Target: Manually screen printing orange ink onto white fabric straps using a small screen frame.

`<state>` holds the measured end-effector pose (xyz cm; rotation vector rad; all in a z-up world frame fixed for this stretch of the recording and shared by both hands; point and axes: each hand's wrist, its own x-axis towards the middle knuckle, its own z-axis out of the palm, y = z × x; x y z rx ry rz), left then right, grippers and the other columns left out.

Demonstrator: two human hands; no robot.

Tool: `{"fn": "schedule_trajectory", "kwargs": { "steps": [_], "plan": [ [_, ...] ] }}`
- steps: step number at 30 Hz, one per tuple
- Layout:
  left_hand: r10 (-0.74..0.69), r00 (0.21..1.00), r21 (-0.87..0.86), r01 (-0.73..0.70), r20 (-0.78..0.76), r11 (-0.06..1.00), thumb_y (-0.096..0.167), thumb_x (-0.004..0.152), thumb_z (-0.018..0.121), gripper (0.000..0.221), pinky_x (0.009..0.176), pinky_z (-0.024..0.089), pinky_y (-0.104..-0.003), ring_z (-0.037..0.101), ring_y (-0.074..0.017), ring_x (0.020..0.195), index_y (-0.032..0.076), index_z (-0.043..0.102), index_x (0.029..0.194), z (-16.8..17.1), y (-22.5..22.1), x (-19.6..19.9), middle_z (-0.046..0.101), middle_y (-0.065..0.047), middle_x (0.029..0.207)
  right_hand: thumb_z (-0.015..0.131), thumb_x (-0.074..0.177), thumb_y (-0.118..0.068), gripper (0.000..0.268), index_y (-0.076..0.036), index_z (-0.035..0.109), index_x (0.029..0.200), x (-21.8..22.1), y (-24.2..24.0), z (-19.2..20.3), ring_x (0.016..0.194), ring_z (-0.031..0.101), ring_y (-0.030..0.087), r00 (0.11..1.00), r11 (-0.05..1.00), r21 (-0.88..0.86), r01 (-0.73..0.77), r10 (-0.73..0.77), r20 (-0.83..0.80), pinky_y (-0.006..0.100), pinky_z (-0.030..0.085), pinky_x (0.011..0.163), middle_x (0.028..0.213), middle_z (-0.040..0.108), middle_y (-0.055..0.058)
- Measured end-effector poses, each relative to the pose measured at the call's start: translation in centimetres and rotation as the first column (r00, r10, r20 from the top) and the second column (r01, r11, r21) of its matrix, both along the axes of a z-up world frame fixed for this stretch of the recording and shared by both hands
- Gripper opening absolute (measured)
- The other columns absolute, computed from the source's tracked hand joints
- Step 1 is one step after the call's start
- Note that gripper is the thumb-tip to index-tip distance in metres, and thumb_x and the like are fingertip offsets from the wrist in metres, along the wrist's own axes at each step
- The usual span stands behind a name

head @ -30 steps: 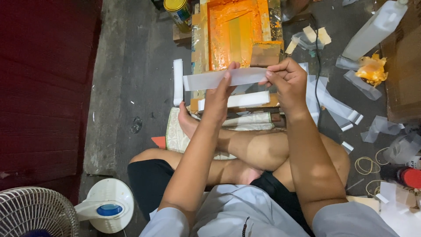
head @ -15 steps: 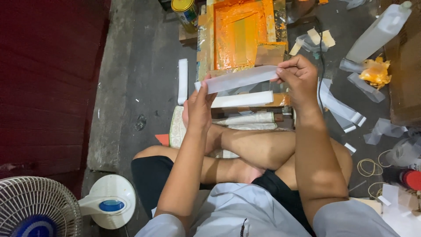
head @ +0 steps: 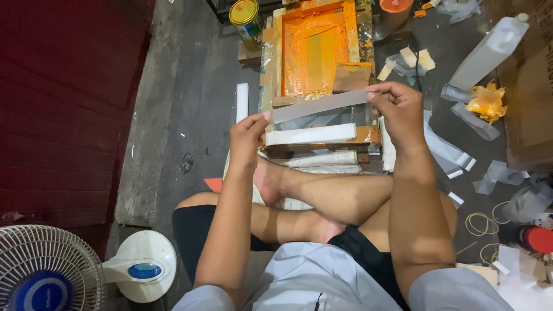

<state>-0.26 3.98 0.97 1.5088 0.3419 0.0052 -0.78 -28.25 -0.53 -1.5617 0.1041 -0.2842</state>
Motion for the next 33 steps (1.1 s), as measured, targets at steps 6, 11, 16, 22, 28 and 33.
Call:
{"fn": "schedule_trajectory", "kwargs": {
  "steps": [6,11,16,22,28,33],
  "plan": [
    [-0.131,0.989,0.051,0.128,0.064,0.990,0.024,0.087,0.079,0.028,0.074,0.060,-0.025,0.076,-0.0152,0.079,0.005,0.076,0.107,4.3,-1.3,-2.0,0.078,-0.009,0.095,0.069,0.099,-0.012,0.015,-0.001,0.071,0.110,-0.8,0.0,1.9,0.087,0.074,0.015,0.992,0.987,0.130,-0.090,0.077,0.102,0.026,0.060,0.084,0.093,0.073,0.014],
    [-0.072,0.991,0.076,0.064,0.113,0.995,0.025,0.086,0.084,0.028,0.081,0.061,-0.031,0.076,-0.0195,0.086,0.005,0.078,0.105,2.0,-0.8,-1.5,0.077,-0.010,0.093,0.075,0.100,-0.014,0.017,0.001,0.075,0.108,-0.2,-1.8,-1.1,0.084,0.071,0.015,0.984,0.995,0.080,-0.059,0.045,0.174,0.030,0.061,0.084,0.086,0.071,0.014],
    [-0.041,0.980,0.034,0.035,0.193,0.999,0.009,0.081,0.086,0.025,0.073,0.059,-0.025,0.074,-0.0152,0.078,0.004,0.076,0.103,0.2,-0.6,-1.3,0.075,-0.008,0.081,0.082,0.092,0.001,0.026,0.002,0.074,0.116,-1.2,-1.5,-0.2,0.082,0.069,0.012,0.981,0.995,0.029,-0.093,0.086,0.174,0.026,0.060,0.080,0.087,0.073,0.014],
    [-0.092,0.966,0.000,0.095,0.241,0.996,0.000,0.085,0.080,0.052,0.072,0.055,-0.022,0.072,-0.0156,0.079,0.001,0.060,0.134,1.6,-1.0,-2.6,0.070,-0.010,0.085,0.082,0.090,0.001,0.050,0.000,0.065,0.137,-1.8,-0.8,0.3,0.086,0.072,0.017,0.983,0.993,0.090,-0.075,0.059,0.172,0.028,0.063,0.083,0.093,0.073,0.017],
    [-0.094,0.979,-0.020,0.099,0.180,0.995,0.004,0.085,0.079,0.033,0.073,0.060,-0.024,0.076,-0.0171,0.082,0.001,0.073,0.118,0.6,-1.5,-3.0,0.073,-0.010,0.089,0.079,0.087,-0.034,0.064,-0.006,0.059,0.142,-1.5,2.2,-0.5,0.091,0.072,0.010,0.979,0.879,0.440,-0.186,0.129,0.156,0.026,0.065,0.087,0.107,0.073,0.006],
    [-0.123,0.985,-0.096,0.135,0.123,0.986,0.005,0.083,0.083,0.030,0.072,0.061,-0.023,0.075,-0.0161,0.080,0.003,0.076,0.113,-1.3,-3.1,-3.0,0.073,-0.007,0.085,0.076,0.088,-0.017,0.042,-0.005,0.070,0.127,-3.1,8.0,-0.4,0.082,0.062,0.008,0.957,0.921,0.266,-0.285,0.258,0.132,0.023,0.054,0.078,0.125,0.072,0.007]
  ]
}}
